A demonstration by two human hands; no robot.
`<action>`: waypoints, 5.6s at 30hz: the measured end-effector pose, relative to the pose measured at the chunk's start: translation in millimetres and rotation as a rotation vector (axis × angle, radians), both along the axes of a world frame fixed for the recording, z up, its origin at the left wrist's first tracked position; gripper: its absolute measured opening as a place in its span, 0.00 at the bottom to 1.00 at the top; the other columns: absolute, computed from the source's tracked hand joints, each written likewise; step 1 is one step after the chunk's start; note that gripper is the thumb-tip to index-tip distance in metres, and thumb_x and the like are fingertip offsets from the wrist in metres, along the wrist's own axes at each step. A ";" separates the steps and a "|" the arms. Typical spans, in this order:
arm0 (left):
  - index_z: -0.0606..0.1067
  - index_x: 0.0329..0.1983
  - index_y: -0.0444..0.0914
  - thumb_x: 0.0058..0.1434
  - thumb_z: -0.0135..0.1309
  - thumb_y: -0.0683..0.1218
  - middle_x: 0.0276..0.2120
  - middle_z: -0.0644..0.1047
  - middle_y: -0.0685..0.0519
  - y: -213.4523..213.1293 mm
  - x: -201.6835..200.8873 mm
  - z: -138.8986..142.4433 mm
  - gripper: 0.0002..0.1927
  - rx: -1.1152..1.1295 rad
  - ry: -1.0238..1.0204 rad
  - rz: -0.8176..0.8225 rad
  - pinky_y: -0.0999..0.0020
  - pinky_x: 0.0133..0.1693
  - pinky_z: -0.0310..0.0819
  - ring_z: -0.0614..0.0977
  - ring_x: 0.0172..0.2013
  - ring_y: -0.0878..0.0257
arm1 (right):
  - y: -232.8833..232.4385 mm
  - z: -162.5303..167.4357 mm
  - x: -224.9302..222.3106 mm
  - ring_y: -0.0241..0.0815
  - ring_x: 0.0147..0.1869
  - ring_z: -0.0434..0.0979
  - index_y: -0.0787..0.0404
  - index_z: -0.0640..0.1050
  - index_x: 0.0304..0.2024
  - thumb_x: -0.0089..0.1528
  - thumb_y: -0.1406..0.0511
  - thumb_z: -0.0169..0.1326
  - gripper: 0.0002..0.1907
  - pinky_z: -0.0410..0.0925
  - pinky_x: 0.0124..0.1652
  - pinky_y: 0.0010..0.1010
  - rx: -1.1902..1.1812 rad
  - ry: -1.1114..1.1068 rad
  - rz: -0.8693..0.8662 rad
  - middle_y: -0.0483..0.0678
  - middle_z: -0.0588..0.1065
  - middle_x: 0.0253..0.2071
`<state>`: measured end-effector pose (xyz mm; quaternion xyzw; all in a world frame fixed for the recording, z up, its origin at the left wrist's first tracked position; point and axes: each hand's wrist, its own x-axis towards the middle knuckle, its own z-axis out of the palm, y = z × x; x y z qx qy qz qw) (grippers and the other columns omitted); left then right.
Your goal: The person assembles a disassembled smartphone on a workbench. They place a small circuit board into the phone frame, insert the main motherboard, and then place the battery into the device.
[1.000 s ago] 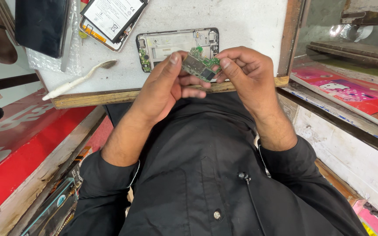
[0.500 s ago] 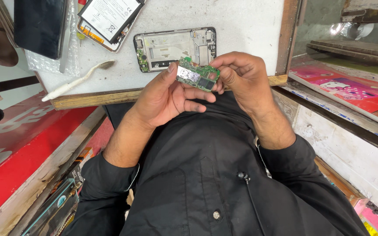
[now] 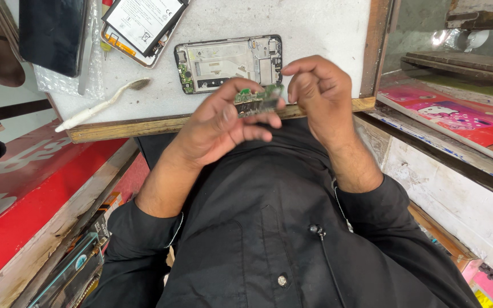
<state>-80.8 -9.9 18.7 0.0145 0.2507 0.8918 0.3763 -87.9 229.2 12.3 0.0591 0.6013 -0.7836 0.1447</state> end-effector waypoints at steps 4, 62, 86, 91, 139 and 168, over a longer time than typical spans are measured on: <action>0.70 0.63 0.41 0.68 0.66 0.56 0.67 0.69 0.44 -7.1 -11.7 8.0 0.28 -0.707 0.547 0.167 0.60 0.57 0.81 0.78 0.62 0.53 | 11.5 -5.7 -6.1 0.24 0.28 0.62 0.66 0.78 0.53 0.77 0.61 0.48 0.14 0.57 0.30 0.16 0.327 0.128 -0.032 0.43 0.76 0.31; 0.78 0.64 0.40 0.69 0.59 0.39 0.71 0.66 0.46 -1.6 -26.5 -4.2 0.20 -1.560 1.353 0.013 0.46 0.67 0.67 0.64 0.73 0.45 | -8.6 6.3 -20.2 0.35 0.33 0.76 0.56 0.84 0.49 0.63 0.63 0.70 0.13 0.71 0.33 0.25 1.023 0.446 0.180 0.44 0.80 0.50; 0.80 0.58 0.40 0.63 0.60 0.47 0.70 0.64 0.38 11.8 -28.9 -5.3 0.19 -1.573 1.389 0.007 0.44 0.65 0.65 0.63 0.70 0.41 | -9.8 9.7 -18.9 0.44 0.47 0.76 0.55 0.84 0.54 0.62 0.64 0.70 0.17 0.71 0.42 0.34 1.129 0.574 0.206 0.45 0.75 0.50; 0.80 0.57 0.43 0.66 0.59 0.42 0.69 0.64 0.37 22.5 -35.9 -7.2 0.16 -1.649 1.395 0.080 0.44 0.67 0.64 0.64 0.70 0.40 | -7.4 1.4 -15.5 0.42 0.52 0.80 0.57 0.83 0.53 0.68 0.69 0.62 0.11 0.75 0.46 0.29 0.923 0.457 0.073 0.45 0.78 0.55; 0.74 0.64 0.35 0.64 0.65 0.34 0.48 0.75 0.43 -76.3 -70.5 21.8 0.26 -1.785 1.161 0.383 0.58 0.50 0.77 0.81 0.48 0.47 | -13.5 -4.2 -14.9 0.43 0.48 0.76 0.57 0.86 0.48 0.63 0.69 0.64 0.10 0.73 0.43 0.31 1.125 0.576 0.101 0.46 0.76 0.61; 0.69 0.44 0.37 0.77 0.45 0.63 0.32 0.73 0.51 -85.2 -33.7 -14.5 0.24 0.048 -0.006 0.247 0.66 0.31 0.73 0.77 0.31 0.60 | -12.4 -7.2 -11.7 0.39 0.45 0.76 0.56 0.86 0.47 0.63 0.70 0.64 0.10 0.73 0.42 0.30 1.098 0.590 0.083 0.45 0.76 0.61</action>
